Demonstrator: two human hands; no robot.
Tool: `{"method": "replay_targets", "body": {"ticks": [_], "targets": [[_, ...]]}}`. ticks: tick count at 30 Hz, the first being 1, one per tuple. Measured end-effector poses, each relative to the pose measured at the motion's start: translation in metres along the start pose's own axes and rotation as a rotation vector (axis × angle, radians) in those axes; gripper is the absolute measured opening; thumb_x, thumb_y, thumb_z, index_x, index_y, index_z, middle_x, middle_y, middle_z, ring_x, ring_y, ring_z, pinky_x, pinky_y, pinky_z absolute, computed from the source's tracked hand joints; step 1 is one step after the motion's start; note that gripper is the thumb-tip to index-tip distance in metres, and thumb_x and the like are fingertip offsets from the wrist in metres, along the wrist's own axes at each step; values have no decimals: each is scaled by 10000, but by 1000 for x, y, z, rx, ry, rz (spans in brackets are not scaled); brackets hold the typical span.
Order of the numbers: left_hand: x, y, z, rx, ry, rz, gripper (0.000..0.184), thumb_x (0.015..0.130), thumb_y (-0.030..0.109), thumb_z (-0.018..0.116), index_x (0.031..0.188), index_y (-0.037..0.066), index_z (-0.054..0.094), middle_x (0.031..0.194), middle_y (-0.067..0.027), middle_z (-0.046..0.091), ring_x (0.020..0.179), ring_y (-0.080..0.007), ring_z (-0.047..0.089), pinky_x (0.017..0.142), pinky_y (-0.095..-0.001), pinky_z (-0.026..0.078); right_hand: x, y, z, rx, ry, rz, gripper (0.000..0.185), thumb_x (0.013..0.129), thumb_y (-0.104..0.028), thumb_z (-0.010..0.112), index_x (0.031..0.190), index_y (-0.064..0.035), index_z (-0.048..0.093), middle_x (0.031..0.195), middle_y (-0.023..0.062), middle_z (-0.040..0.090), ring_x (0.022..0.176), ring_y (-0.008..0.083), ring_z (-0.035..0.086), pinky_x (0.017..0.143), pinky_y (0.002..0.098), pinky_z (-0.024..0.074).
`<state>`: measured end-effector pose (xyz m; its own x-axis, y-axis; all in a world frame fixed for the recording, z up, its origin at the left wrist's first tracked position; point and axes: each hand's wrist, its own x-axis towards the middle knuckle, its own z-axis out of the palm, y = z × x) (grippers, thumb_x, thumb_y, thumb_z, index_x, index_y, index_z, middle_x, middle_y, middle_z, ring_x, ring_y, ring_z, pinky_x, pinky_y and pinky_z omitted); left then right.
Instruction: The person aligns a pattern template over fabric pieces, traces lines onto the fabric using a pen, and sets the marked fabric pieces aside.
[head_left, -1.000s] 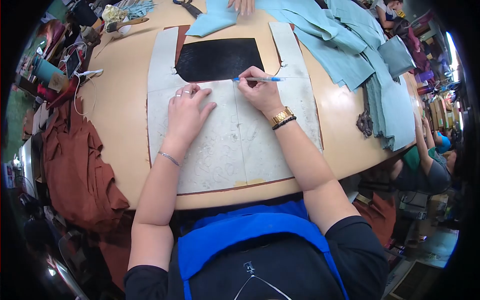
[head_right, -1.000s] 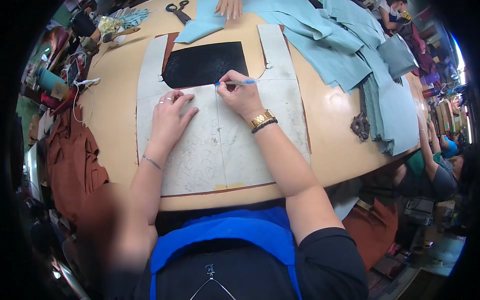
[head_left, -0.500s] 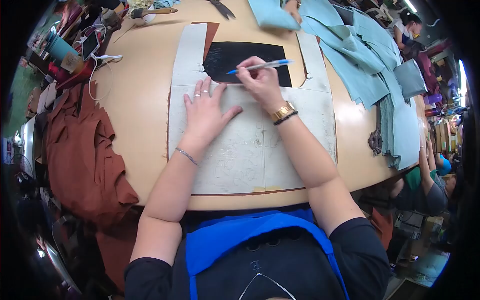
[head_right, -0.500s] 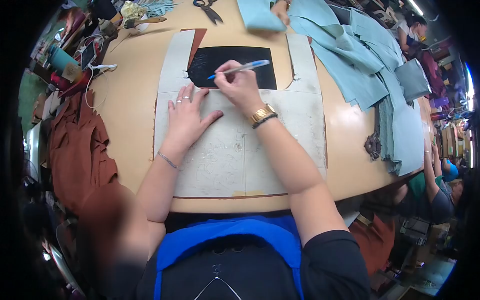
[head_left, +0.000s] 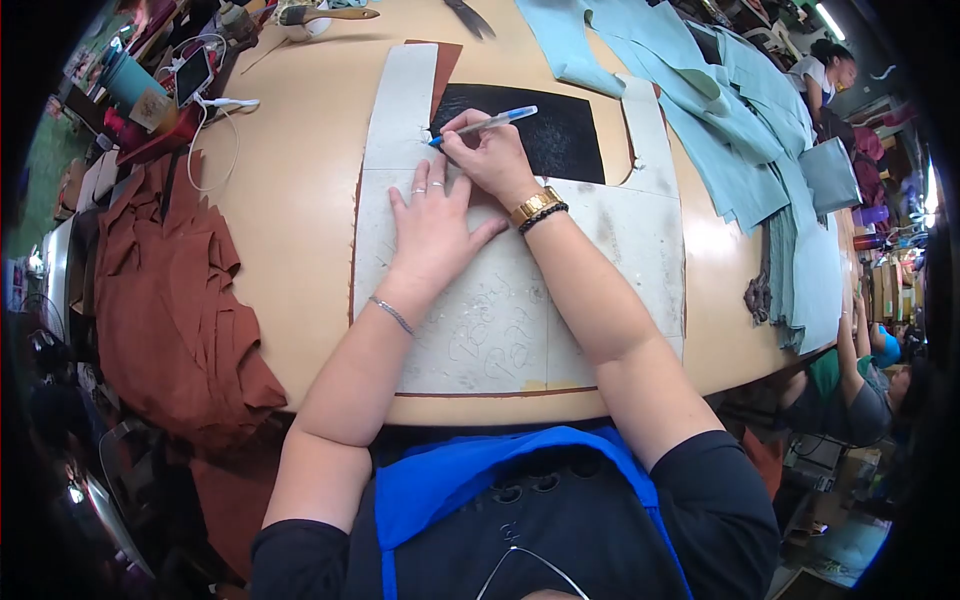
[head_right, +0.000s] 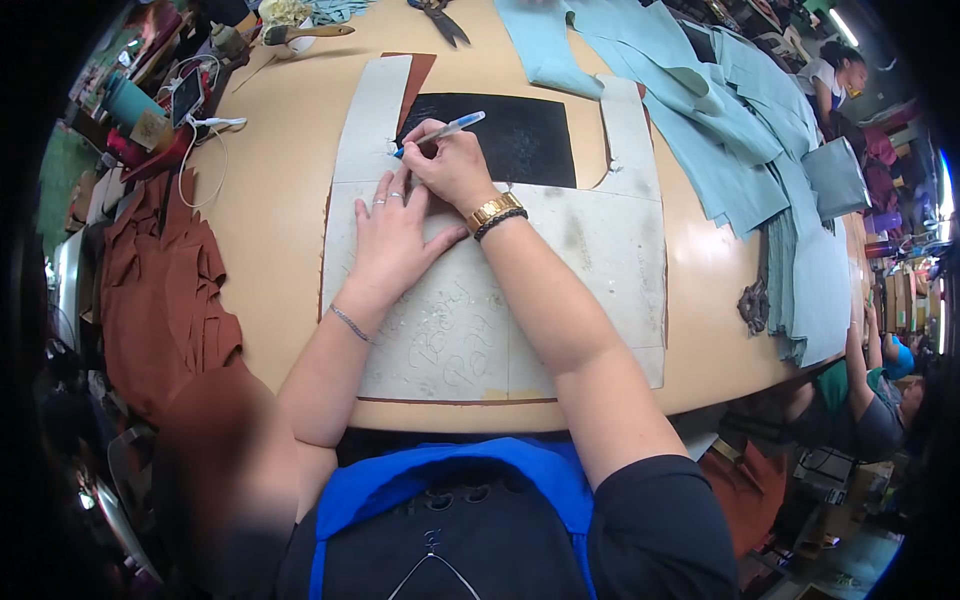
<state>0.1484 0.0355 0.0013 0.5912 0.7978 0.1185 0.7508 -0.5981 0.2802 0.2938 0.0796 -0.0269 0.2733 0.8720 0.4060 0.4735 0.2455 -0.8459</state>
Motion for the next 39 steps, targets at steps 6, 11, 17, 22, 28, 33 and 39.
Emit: {"method": "replay_targets", "body": {"ticks": [6,11,17,22,28,33,39], "targets": [[-1,0,-3,13,14,11,806,830,569,662,1419,68,433,1495,-174,383,1401,-366,343,1047,-667,303,-1,-7,-3,2,-40,55,130,843,-147,664,863,-20,686,770,63,700,687,108,641,643,277,523],[11,-18,-6,-169,106,76,457,915,371,614,1286,110,555,1261,-102,605,1194,-304,555,971,-510,421,-1,-6,-14,-3,-38,39,152,818,-160,672,860,-14,658,751,92,679,687,133,645,641,294,518],[19,-36,-6,-221,260,91,105,896,151,635,926,92,717,1074,-46,670,1019,-268,608,875,-398,475,-30,15,-121,124,279,192,112,849,-165,652,845,-54,643,635,12,603,611,69,580,554,256,478],[21,-38,-7,-220,231,81,121,898,161,640,962,90,714,1090,-48,661,1036,-271,603,894,-404,471,-78,50,-221,-160,469,178,123,850,-144,650,865,-23,630,691,17,623,622,64,572,584,244,480],[20,-37,-2,-198,262,93,125,894,155,647,966,78,714,1091,-62,659,1027,-284,604,893,-405,472,-86,55,-225,-199,450,230,144,839,-150,660,862,-9,645,692,30,646,608,73,572,597,248,481],[21,-38,3,-222,283,82,110,893,186,649,941,117,719,1086,-23,656,1025,-263,592,875,-421,446,-86,55,-225,-231,406,213,151,830,-163,674,833,-13,660,655,24,641,602,67,578,583,245,478],[21,-40,5,-232,300,88,112,896,189,650,944,116,721,1082,-18,656,1018,-259,591,891,-420,428,-85,53,-224,-253,415,216,150,829,-162,674,829,-13,661,648,28,643,598,68,585,578,242,479]]}}
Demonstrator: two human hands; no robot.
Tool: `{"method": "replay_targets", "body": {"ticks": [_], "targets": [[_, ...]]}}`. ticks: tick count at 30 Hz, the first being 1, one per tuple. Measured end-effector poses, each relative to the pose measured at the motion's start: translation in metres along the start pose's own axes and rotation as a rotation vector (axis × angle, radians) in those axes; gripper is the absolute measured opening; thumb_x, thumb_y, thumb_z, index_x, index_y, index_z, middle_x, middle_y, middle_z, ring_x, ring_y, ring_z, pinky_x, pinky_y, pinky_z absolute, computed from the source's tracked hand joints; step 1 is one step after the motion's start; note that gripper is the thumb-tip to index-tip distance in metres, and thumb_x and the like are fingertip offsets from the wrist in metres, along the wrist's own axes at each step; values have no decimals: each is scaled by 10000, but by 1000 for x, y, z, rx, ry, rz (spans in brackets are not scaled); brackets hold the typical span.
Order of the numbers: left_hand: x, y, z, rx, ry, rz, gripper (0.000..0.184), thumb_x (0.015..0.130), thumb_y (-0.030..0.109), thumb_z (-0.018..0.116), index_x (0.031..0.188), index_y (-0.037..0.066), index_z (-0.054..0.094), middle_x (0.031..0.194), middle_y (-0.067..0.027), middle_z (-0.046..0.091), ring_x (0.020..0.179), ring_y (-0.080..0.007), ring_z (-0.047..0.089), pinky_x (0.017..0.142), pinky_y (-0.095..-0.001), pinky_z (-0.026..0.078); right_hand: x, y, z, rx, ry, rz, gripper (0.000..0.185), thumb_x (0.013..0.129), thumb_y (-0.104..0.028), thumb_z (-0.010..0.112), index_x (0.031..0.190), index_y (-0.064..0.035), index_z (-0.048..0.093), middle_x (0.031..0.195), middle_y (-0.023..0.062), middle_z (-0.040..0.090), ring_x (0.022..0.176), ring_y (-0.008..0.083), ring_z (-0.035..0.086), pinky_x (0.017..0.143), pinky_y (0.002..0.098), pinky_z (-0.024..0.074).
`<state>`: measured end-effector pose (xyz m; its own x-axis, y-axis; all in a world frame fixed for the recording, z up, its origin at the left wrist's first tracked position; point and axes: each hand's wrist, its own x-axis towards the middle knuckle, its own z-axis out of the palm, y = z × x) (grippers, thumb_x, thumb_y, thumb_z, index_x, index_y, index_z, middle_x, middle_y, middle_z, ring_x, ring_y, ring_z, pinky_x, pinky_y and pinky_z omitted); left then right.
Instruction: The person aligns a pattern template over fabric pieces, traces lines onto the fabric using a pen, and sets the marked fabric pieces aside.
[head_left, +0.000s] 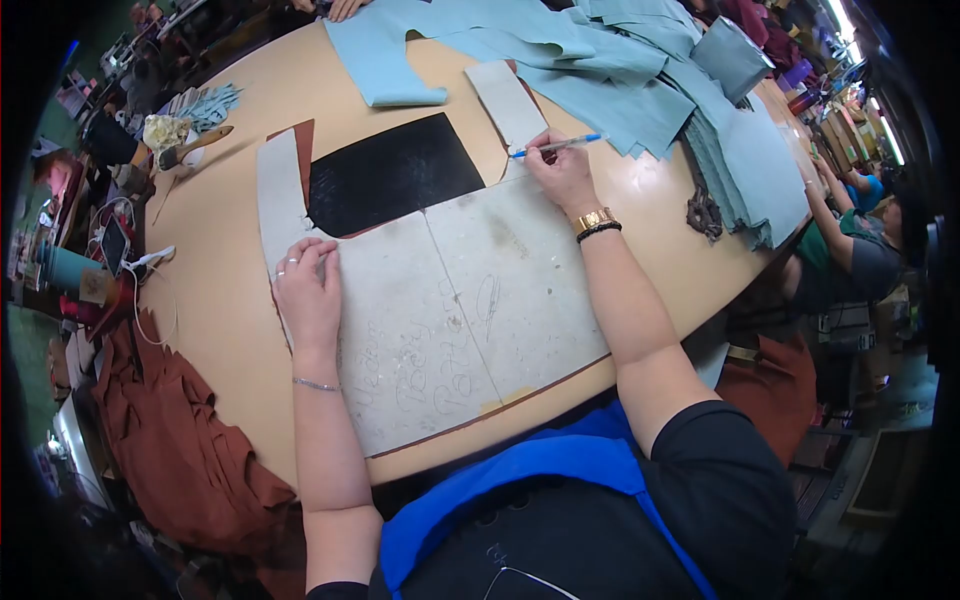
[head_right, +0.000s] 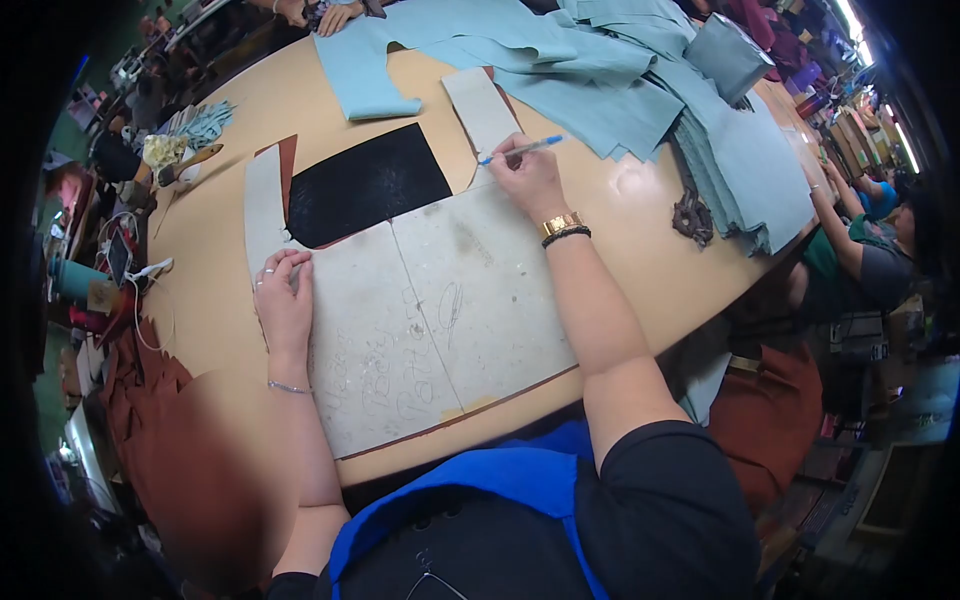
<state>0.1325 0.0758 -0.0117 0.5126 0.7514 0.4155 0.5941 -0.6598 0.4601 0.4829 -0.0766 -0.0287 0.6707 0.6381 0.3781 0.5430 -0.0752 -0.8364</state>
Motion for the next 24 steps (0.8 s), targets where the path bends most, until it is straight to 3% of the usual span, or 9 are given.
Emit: {"method": "replay_targets", "body": {"ticks": [11,14,17,20,23,24], "targets": [[1,3,-5,19,19,40,139,900,171,647,950,69,727,1057,-67,668,979,-274,617,865,-398,477,-1,-7,-2,-5,0,0,127,817,-137,668,817,-11,650,666,43,654,613,73,599,581,247,479],[2,-1,-7,37,-31,-16,169,894,214,665,993,90,722,1126,-98,646,1055,-286,595,909,-406,463,3,7,-1,-40,31,9,105,844,-121,662,863,-18,648,719,44,673,646,68,604,590,229,474],[1,-14,3,194,87,-46,374,874,324,691,1189,127,654,1316,-157,557,1252,-326,498,1024,-475,390,12,10,3,490,60,180,87,886,-107,645,928,-31,644,788,47,690,675,68,609,599,211,473],[2,-18,9,197,29,-270,658,839,442,708,1388,151,495,1488,-215,384,1422,-357,308,1116,-588,239,14,-30,35,506,-41,118,88,912,-99,631,972,-35,641,829,51,696,679,63,605,597,202,474],[4,-14,2,50,-38,-352,817,813,452,716,1472,119,365,1549,-249,258,1474,-384,175,1136,-656,116,7,-60,92,523,-206,38,106,899,-128,646,957,-39,650,791,35,689,646,45,580,574,202,457],[2,-20,8,95,10,-340,817,822,523,698,1470,135,386,1549,-235,278,1467,-389,200,1112,-687,123,2,-74,109,470,-280,2,111,893,-138,649,952,-44,654,767,27,683,633,39,570,566,205,453]]}}
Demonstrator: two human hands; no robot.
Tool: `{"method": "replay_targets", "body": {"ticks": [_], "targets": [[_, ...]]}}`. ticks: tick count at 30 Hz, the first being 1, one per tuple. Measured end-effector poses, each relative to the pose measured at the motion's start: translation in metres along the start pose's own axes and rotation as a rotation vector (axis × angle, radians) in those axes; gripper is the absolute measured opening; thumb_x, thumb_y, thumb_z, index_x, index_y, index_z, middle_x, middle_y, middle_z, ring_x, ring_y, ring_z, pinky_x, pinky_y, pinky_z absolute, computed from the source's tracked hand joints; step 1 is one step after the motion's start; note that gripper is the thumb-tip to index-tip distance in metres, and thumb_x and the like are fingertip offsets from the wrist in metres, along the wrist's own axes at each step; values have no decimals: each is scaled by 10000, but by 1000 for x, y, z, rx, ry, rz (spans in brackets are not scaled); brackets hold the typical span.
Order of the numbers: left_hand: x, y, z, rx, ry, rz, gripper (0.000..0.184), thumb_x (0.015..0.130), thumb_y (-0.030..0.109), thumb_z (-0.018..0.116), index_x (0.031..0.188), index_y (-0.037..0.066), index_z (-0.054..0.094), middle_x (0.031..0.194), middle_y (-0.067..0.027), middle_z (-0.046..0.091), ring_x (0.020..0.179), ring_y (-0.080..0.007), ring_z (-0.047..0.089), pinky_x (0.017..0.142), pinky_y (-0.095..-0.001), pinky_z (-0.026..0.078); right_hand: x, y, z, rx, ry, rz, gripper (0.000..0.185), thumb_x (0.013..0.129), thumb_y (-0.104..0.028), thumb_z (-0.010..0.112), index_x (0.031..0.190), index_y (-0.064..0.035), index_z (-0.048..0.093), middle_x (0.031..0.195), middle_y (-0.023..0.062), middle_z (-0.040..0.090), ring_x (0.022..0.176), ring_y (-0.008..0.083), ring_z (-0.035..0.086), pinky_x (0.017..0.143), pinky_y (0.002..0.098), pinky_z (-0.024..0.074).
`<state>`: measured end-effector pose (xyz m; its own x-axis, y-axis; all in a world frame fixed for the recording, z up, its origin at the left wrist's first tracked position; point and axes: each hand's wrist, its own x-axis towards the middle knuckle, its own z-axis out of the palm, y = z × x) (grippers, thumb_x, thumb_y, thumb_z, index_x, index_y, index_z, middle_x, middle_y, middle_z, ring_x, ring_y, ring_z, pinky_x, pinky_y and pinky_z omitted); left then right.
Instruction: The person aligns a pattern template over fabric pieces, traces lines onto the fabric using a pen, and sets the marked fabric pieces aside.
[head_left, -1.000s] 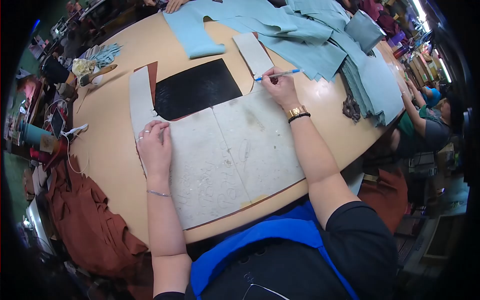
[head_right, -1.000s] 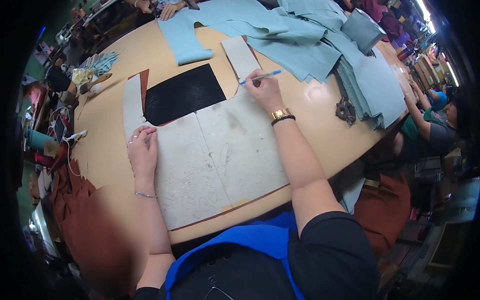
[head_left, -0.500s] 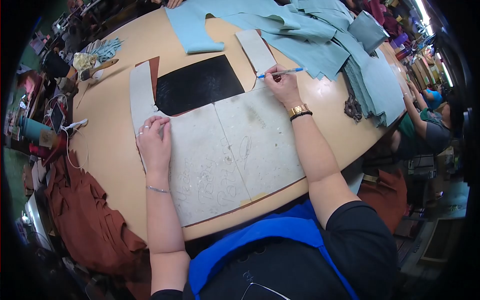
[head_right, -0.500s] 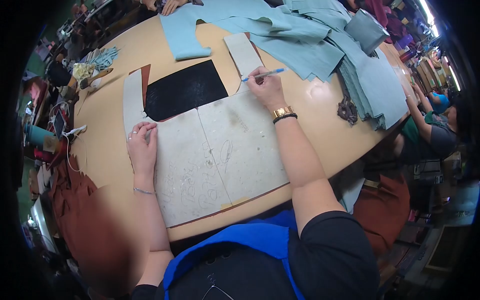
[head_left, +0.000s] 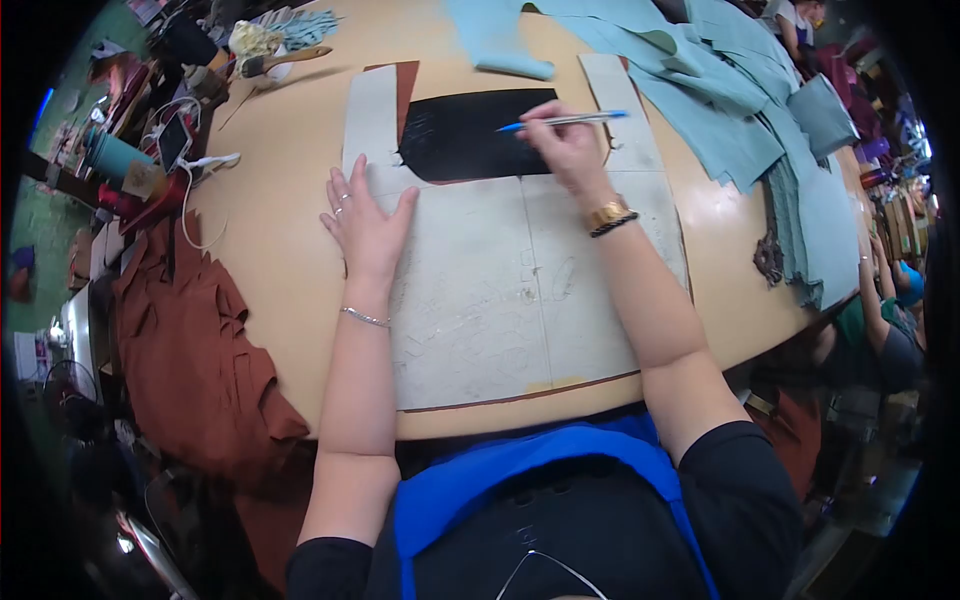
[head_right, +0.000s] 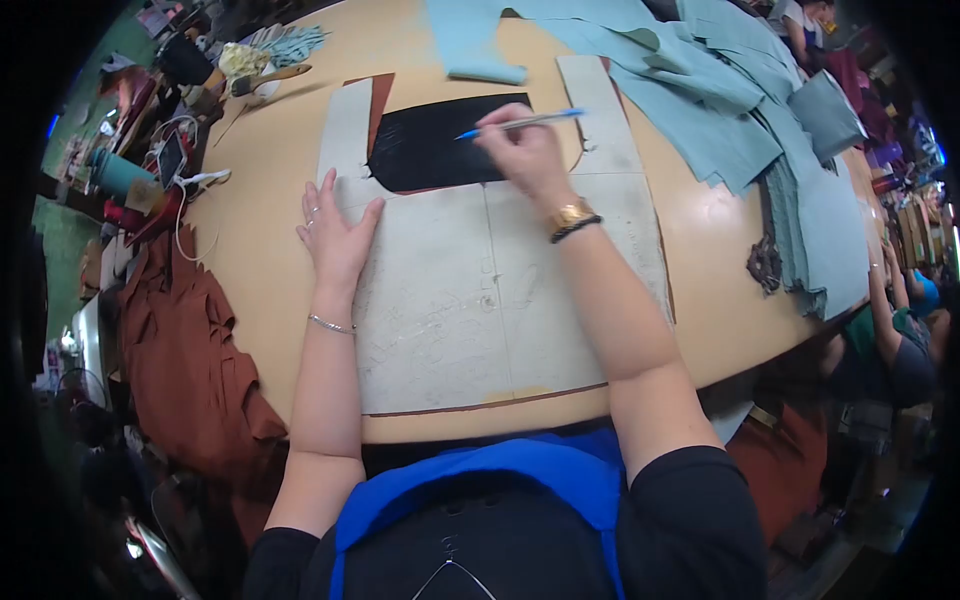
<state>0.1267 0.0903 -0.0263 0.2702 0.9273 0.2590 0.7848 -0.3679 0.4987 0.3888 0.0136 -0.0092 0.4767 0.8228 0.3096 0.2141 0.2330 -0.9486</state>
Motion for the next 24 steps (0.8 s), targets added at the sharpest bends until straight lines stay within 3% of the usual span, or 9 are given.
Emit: {"method": "replay_targets", "body": {"ticks": [2,5,9,15,18,23,24], "targets": [[-1,3,-4,70,-36,-34,827,822,554,680,1475,141,384,1551,-234,275,1465,-396,199,1097,-710,121,2,-2,44,-102,-59,-73,128,832,-161,668,876,-41,668,667,17,638,593,57,550,548,235,458],[0,6,-8,146,-86,-56,846,819,594,660,1482,150,379,1553,-229,274,1464,-400,198,1074,-740,116,1,-9,85,-108,-218,-23,163,818,-176,670,862,-19,662,691,61,672,640,105,634,607,271,513],[1,6,-9,171,-105,-61,849,811,616,653,1477,161,390,1554,-218,278,1462,-399,204,1064,-755,107,4,6,103,-157,-244,-97,166,821,-163,671,879,-8,658,731,89,688,668,133,653,631,275,522],[3,7,-11,-1,-79,-76,884,785,480,736,1493,128,339,1538,-212,279,1465,-383,192,1086,-736,40,2,2,102,-238,-321,-110,153,853,-149,659,888,-1,654,774,68,685,702,104,631,654,253,511],[5,1,-7,-211,64,-73,895,804,425,748,1504,103,293,1467,-158,401,1411,-314,333,1095,-717,20,3,1,101,-214,-307,-41,132,867,-137,653,894,-8,651,811,54,690,728,101,635,670,253,513],[17,-10,1,-852,259,-181,539,969,460,508,1268,12,529,1194,-92,592,1150,-209,535,1125,-526,165,7,6,99,-5,-212,30,96,897,-115,628,916,-21,638,866,46,696,799,96,668,704,239,528],[17,-8,-2,-943,277,-202,527,999,468,447,1189,-3,585,1135,-83,616,1090,-196,557,1121,-477,207,7,9,104,88,-150,-23,104,858,-138,643,862,-34,646,749,15,662,645,58,576,584,228,475]]}}
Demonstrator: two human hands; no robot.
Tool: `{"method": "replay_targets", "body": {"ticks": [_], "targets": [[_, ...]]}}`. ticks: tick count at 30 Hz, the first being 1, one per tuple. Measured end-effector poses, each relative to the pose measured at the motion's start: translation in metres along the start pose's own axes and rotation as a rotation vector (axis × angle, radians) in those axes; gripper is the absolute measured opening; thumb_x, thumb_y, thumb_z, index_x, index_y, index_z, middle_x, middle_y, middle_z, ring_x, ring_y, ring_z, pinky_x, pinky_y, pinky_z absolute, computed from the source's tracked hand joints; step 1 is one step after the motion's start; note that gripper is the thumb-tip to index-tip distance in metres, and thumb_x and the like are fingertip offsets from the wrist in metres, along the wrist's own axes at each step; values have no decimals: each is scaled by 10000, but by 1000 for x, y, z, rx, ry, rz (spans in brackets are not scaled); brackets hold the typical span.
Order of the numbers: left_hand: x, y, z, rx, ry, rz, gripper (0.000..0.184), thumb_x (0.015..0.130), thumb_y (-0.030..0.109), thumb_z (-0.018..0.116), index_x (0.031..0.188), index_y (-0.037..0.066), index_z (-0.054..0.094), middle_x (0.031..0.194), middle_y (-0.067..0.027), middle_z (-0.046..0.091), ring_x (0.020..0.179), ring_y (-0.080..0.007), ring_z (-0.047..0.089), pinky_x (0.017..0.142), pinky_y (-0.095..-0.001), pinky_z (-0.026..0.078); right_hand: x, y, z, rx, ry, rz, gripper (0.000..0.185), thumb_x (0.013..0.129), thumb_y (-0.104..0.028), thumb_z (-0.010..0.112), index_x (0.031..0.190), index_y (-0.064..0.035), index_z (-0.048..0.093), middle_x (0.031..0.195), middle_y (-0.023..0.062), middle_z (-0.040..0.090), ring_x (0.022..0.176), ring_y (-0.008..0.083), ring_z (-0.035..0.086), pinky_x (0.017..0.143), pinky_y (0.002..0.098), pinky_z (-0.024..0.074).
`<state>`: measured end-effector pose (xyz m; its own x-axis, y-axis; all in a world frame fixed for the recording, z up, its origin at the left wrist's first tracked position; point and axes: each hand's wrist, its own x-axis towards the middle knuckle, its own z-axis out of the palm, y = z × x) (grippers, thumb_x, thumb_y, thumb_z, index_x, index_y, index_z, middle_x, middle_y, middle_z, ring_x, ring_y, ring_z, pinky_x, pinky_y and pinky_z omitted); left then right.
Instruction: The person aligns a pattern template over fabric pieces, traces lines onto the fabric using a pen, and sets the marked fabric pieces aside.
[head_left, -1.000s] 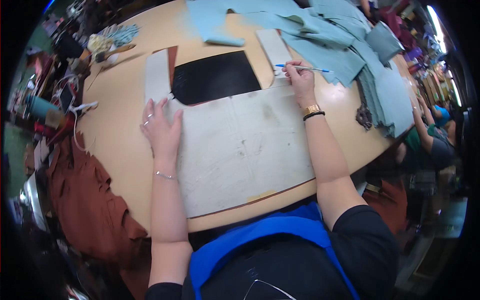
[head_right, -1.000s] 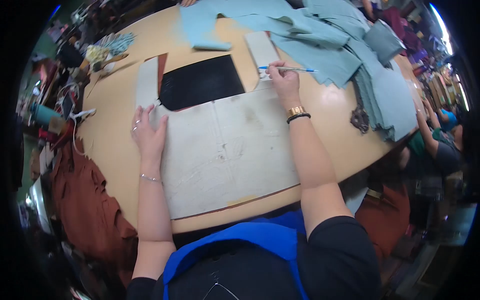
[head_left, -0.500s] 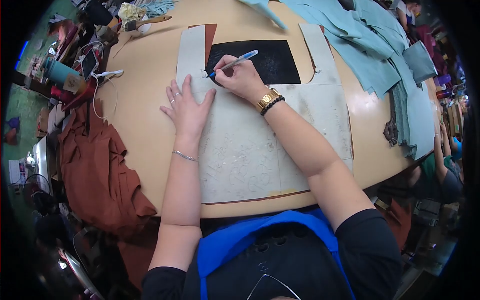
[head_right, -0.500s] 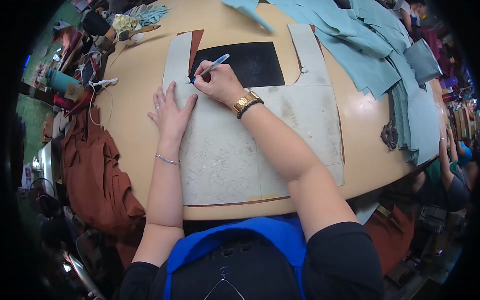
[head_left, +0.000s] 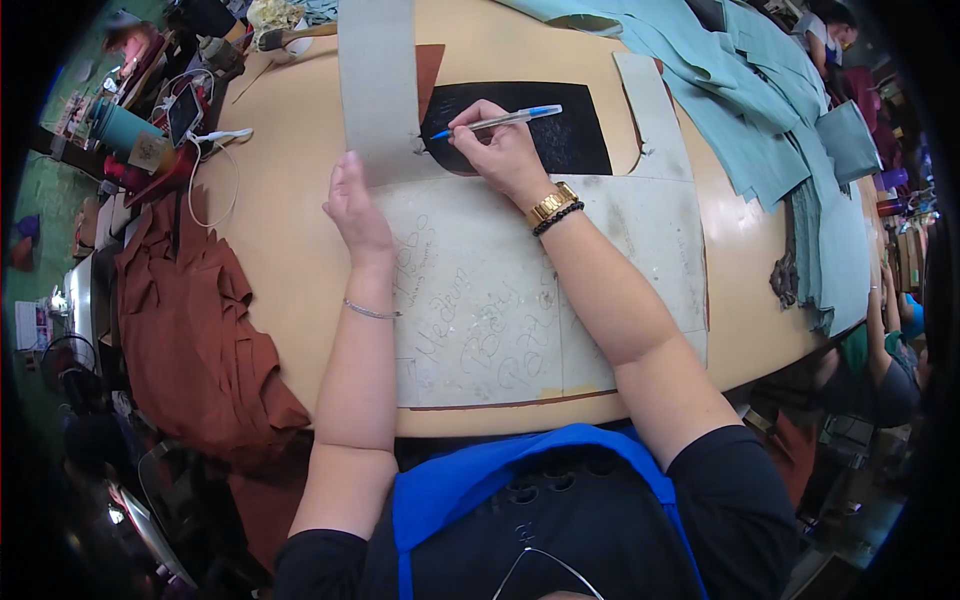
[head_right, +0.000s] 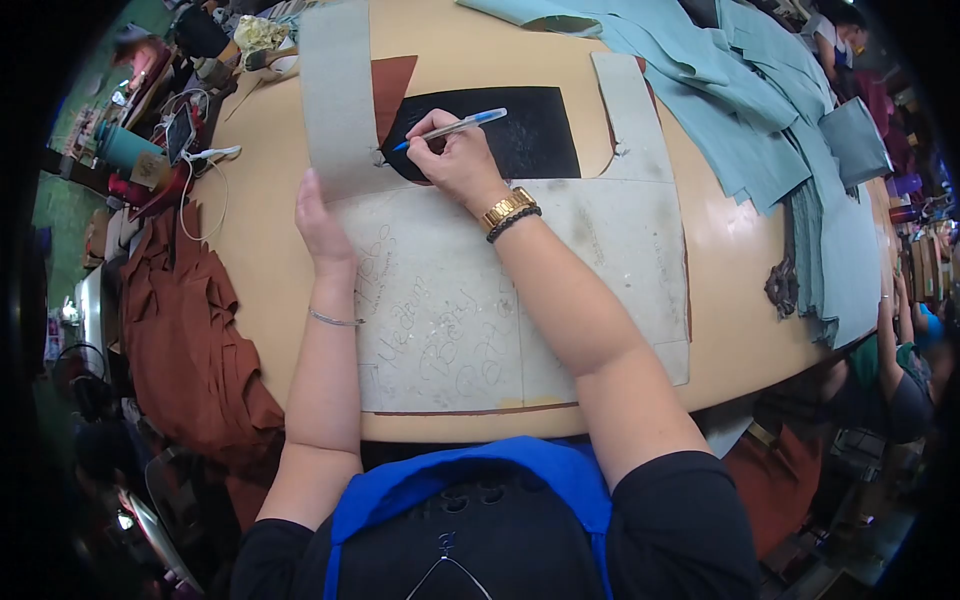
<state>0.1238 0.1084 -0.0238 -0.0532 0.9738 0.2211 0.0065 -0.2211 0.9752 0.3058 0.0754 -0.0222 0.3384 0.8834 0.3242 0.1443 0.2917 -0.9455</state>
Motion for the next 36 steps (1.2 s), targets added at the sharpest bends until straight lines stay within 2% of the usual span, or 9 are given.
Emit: {"method": "replay_targets", "body": {"ticks": [3,6,7,9,15,24,27,30,36], "targets": [[2,-8,-7,-351,-57,-94,589,1039,465,305,965,-21,630,1151,-90,614,1020,-165,569,938,-309,425,-1,3,-3,-89,-40,32,102,867,-131,637,873,-29,644,748,15,649,657,56,576,575,225,472],[0,-16,-12,-595,-132,-141,641,1023,533,242,709,54,531,967,-82,608,929,-181,501,999,-334,307,-1,4,-2,-3,-81,17,113,862,-138,644,868,-25,642,735,7,634,663,55,576,567,221,469],[4,-18,-11,-519,-98,-168,700,1015,557,195,632,57,500,958,-87,608,936,-187,486,987,-322,311,-1,2,-2,-27,-103,25,113,878,-134,637,890,-21,640,777,21,652,704,62,599,613,221,487],[3,-20,-14,-452,-164,-100,724,1009,567,167,613,60,496,982,-94,608,953,-191,482,986,-313,303,-3,-5,-5,-73,-145,41,116,912,-127,623,933,-14,635,861,48,688,787,75,644,704,221,524],[3,-21,-12,-417,-161,-92,730,1005,571,149,608,55,479,971,-111,610,954,-196,481,982,-311,306,-4,-7,-1,-203,-232,-17,150,901,-156,640,939,-13,662,860,40,693,779,86,647,698,234,523],[3,-22,-11,-470,-154,-100,695,1015,525,177,597,58,479,955,-133,619,948,-201,499,983,-324,318,-4,-7,1,-326,-210,-26,157,890,-170,647,915,-15,660,808,50,688,760,109,650,699,255,523],[4,-24,-11,-466,-162,-70,693,1019,505,179,597,52,490,946,-139,628,949,-199,508,977,-326,323,-2,-2,3,-286,-126,-63,122,826,-139,655,858,-22,667,729,93,683,660,171,651,636,275,509],[5,-25,-11,-469,-153,-48,701,1023,489,183,589,42,505,926,-146,642,925,-202,528,957,-325,346,-4,-5,3,-170,-112,-41,121,824,-146,654,850,-29,668,714,94,678,660,169,649,631,279,504],[5,-25,-10,-445,-133,-49,719,1028,475,191,569,27,515,872,-150,655,865,-209,555,900,-324,392,-3,-4,6,-301,-169,-138,133,847,-166,649,869,-35,665,738,77,671,656,141,627,610,271,489]]}}
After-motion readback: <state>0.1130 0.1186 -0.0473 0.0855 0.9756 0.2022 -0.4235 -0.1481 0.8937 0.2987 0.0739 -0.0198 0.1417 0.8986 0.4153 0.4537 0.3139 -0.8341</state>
